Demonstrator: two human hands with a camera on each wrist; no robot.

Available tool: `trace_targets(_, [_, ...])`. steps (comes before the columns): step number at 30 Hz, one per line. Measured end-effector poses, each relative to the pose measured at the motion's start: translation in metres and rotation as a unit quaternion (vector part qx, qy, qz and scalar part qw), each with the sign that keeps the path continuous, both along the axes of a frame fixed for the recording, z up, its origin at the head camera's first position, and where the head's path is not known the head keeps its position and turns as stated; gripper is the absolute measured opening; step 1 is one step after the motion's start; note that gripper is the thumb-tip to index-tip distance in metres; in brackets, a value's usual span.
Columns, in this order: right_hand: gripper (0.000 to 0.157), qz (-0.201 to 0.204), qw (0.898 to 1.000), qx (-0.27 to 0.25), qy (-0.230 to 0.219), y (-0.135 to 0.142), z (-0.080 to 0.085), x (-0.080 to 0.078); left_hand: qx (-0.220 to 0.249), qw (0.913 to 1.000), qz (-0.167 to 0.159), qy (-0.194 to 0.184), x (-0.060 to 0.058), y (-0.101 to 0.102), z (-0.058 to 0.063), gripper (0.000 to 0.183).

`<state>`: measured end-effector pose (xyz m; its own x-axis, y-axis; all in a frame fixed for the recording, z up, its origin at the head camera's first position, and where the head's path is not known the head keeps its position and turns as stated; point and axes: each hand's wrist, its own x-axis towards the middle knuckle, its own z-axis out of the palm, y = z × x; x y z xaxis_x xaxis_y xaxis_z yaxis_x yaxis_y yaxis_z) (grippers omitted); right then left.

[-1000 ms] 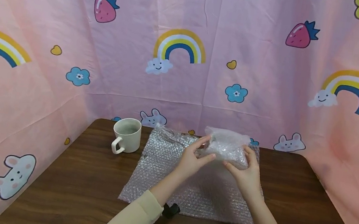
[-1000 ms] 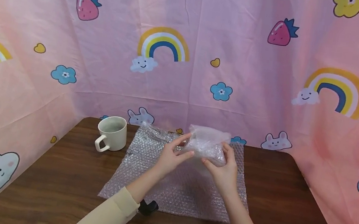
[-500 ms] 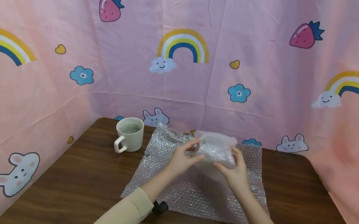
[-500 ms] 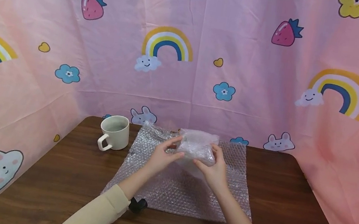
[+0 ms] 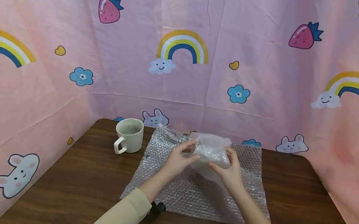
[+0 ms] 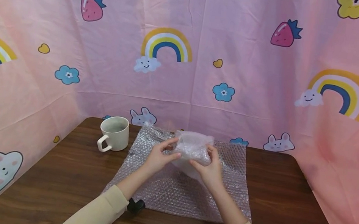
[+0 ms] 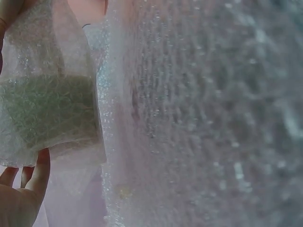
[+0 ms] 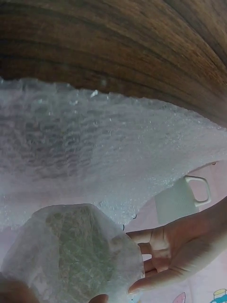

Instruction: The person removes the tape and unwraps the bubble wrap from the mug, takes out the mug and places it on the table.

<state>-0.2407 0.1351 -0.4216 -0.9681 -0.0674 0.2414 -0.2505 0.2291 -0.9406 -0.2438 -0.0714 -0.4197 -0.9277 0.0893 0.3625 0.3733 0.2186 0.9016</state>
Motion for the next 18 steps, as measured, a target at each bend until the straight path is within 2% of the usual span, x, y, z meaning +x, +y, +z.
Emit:
trace_targets(8, [0.080,0.012,1.000,0.002,-0.006,-0.004,-0.011,-0.003,0.003,0.9997,0.007,-0.023,-0.001,-0.005,-0.010,0.054])
trace_targets(15, [0.079,0.023,1.000,0.011,-0.017,-0.007,-0.019,-0.006,0.009,0.9998,-0.003,-0.020,0.021,-0.006,0.012,0.053])
trace_targets(18, [0.079,0.024,0.999,0.016,-0.020,-0.008,-0.021,-0.007,0.012,0.9996,0.000,-0.026,0.011,-0.008,-0.003,0.054])
